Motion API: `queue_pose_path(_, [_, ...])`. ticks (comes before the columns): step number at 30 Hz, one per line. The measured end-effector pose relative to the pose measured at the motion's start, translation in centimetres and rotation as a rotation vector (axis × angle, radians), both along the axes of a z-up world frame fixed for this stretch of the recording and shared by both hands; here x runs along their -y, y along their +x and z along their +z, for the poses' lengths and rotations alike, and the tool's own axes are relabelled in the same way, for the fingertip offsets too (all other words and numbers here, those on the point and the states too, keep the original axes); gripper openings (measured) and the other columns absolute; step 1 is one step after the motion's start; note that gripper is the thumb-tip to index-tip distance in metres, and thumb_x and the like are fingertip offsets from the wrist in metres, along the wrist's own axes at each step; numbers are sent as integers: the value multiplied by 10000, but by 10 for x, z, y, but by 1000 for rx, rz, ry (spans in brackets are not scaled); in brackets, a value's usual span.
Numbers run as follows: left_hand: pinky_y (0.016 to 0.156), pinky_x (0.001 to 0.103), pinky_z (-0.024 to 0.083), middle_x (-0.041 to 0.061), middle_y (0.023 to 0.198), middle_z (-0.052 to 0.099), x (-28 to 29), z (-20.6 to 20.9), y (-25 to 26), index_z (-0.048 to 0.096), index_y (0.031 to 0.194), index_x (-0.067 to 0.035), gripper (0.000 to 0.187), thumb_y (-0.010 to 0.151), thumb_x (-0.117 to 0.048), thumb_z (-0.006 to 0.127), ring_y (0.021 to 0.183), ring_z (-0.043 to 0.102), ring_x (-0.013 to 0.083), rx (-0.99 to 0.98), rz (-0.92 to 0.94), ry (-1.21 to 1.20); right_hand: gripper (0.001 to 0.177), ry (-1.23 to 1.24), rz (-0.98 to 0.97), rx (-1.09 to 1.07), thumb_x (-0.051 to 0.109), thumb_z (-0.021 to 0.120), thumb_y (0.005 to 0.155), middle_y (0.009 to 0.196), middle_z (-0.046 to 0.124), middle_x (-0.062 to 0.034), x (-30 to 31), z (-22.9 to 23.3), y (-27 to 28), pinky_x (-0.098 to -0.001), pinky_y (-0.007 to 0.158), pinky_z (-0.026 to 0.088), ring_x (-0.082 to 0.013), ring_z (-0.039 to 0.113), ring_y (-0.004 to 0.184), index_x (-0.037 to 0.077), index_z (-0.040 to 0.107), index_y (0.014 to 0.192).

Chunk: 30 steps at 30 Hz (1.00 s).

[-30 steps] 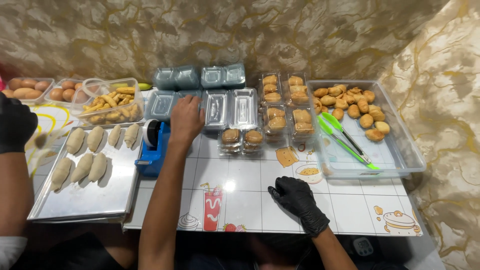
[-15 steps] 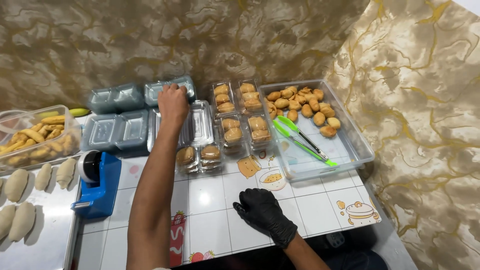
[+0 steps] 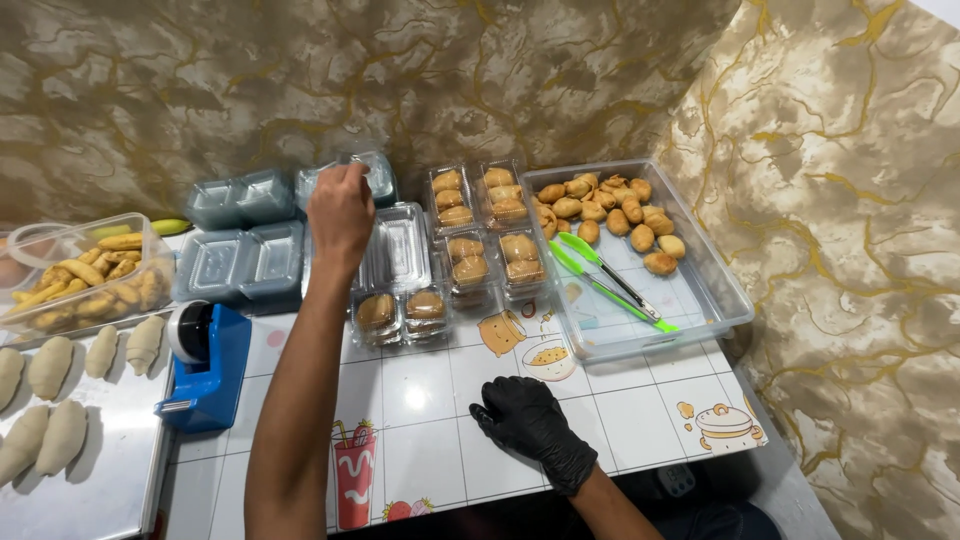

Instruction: Packing small pastries into plastic containers at a workstation.

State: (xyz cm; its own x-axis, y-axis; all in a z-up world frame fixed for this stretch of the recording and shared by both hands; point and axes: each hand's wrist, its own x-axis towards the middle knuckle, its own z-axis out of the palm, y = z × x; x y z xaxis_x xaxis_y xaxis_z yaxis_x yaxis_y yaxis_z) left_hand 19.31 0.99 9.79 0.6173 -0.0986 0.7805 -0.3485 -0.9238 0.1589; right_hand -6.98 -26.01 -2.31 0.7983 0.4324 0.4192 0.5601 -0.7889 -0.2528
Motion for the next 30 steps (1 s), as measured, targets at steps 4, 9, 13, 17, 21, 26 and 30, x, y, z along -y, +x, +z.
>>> queue_pose_path(4, [925,464,620,213,1153,717,28,18,-96,761,991,-39,110,967,30,679,1084,670,404,397,-90,56,298,57,-12,-29,316,701,853,641,539,-2,-1,3,-1,-416,512,416,-258,537,552,178,493,690])
queue_pose_path(9, [630,331,530,-7,857,548,45,-87,-134,673,783,-190,152,798,-40,696,722,586,194,776,-244,43,272,231,-108,97,409,738,810,580,491,39,0,-3,2,-315,544,524,-199,619,573,261,539,699])
queue_pose_path(13, [543,313,513,65,943,520,72,-137,-157,672,722,-179,255,720,69,611,667,560,192,777,-368,-151,231,580,-140,34,389,723,886,556,557,-6,7,0,6,-281,531,531,-224,625,528,232,626,747])
queue_pose_path(17, [536,306,555,73,969,476,94,-135,-175,667,822,-173,287,763,102,606,637,561,164,743,-561,-126,383,1261,178,-386,391,490,1007,659,611,-85,24,5,14,-263,504,478,-152,575,518,34,626,1028])
queue_pose_path(21, [512,297,554,101,967,469,103,-97,-198,597,822,-152,288,814,133,566,598,547,180,810,-558,-28,204,1388,187,-472,-6,594,926,641,599,-142,32,0,24,-253,446,467,-195,574,449,-52,585,1125])
queue_pose_path(26, [561,301,585,96,980,473,109,-108,-197,572,842,-157,264,831,106,598,631,556,178,806,-558,0,276,1385,131,-452,-80,667,869,661,602,-125,30,5,22,-251,473,465,-179,576,474,-44,615,1137])
queue_pose_path(30, [551,317,590,112,990,501,112,-122,-194,587,863,-164,241,884,76,591,660,588,206,785,-580,-29,405,1434,112,-459,-140,727,792,694,631,-169,32,5,24,-286,551,546,-254,683,601,-76,619,1177])
